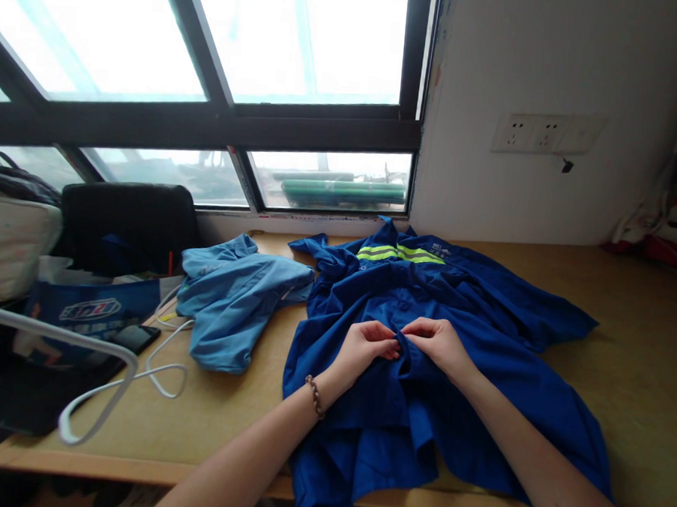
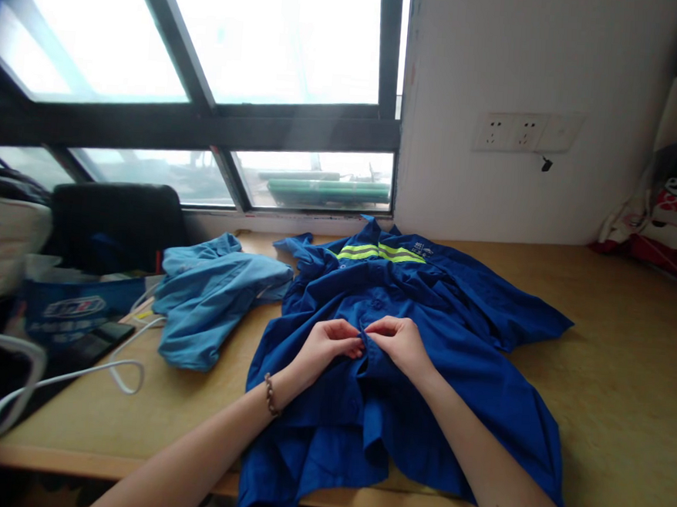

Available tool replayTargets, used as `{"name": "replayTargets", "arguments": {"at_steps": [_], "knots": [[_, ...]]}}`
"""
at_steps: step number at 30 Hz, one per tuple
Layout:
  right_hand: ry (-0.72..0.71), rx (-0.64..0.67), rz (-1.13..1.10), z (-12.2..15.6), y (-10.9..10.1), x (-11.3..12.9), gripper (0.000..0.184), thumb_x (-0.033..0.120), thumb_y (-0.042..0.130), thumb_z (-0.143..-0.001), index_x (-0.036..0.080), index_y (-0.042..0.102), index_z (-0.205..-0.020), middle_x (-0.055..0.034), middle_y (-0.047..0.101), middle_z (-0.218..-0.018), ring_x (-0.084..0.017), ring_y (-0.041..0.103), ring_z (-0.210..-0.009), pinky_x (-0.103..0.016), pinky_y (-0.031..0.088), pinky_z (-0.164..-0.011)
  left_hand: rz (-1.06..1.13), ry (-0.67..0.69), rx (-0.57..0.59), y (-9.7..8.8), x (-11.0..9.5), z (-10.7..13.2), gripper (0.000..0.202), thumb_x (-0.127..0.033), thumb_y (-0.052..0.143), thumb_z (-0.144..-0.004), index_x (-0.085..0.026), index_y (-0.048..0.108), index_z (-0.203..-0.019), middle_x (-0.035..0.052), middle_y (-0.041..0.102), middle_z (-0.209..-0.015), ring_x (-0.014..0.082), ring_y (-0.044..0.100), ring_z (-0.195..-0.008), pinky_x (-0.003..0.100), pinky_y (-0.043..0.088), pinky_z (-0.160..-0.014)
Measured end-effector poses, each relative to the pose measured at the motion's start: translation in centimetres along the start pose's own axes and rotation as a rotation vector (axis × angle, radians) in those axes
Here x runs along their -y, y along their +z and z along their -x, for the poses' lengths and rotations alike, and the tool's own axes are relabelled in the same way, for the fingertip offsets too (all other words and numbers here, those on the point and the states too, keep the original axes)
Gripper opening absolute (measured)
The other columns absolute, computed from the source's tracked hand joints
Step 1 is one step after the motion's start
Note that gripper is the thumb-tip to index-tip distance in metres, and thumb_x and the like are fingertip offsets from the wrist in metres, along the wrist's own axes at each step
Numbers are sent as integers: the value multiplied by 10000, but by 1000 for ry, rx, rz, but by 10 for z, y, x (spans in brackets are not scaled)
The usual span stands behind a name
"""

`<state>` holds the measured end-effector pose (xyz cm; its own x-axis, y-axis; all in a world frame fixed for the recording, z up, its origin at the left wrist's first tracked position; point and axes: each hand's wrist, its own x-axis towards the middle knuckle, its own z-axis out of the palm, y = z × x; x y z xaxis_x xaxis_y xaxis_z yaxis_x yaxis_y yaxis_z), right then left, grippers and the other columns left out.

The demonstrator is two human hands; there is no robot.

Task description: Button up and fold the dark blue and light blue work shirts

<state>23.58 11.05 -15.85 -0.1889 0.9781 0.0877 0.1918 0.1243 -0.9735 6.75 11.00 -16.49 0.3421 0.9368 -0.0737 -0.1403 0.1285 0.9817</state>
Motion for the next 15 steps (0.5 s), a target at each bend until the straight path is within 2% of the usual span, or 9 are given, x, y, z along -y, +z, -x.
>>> {"name": "replayTargets", "arguments": {"at_steps": [3, 7, 10, 15], "knots": [[-15, -29, 96, 0, 3, -1, 185, 318, 641, -634, 153, 659, -715, -45, 660, -711, -192, 611, -701, -290, 468, -679, 40, -27, 1, 0, 1, 0, 319, -331, 711, -591, -102, 587, -774, 51, 652, -656, 162, 625, -588, 272, 507, -600], [-116, -66, 258, 2, 7, -1, 112, 277, 603, -672, 169, 629, -691, -31, 640, -695, -160, 591, -653, -258, 462, -616, 60, -40, 5, 1, 3, 1, 305, -384, 635, -672, -126, 531, -796, 32, 640, -618, 154, 626, -576, 264, 504, -596], [-194, -50, 350, 4, 11, -1, 82, 256, 588, -684, 175, 597, -678, -20, 614, -677, -142, 565, -630, -241, 444, -577, 36, -31, -29, 2, 6, -1, 280, -345, 651, -658, -148, 483, -765, 0, 617, -567, 137, 612, -534, 238, 492, -554], [-217, -22, 402, 6, 16, -3, 67, 245, 578, -696, 180, 566, -695, -6, 578, -662, -127, 535, -607, -233, 421, -559, 34, -38, -100, 1, 12, -4, 300, -268, 673, -614, -161, 448, -782, -43, 568, -528, 119, 587, -483, 222, 479, -510]]}}
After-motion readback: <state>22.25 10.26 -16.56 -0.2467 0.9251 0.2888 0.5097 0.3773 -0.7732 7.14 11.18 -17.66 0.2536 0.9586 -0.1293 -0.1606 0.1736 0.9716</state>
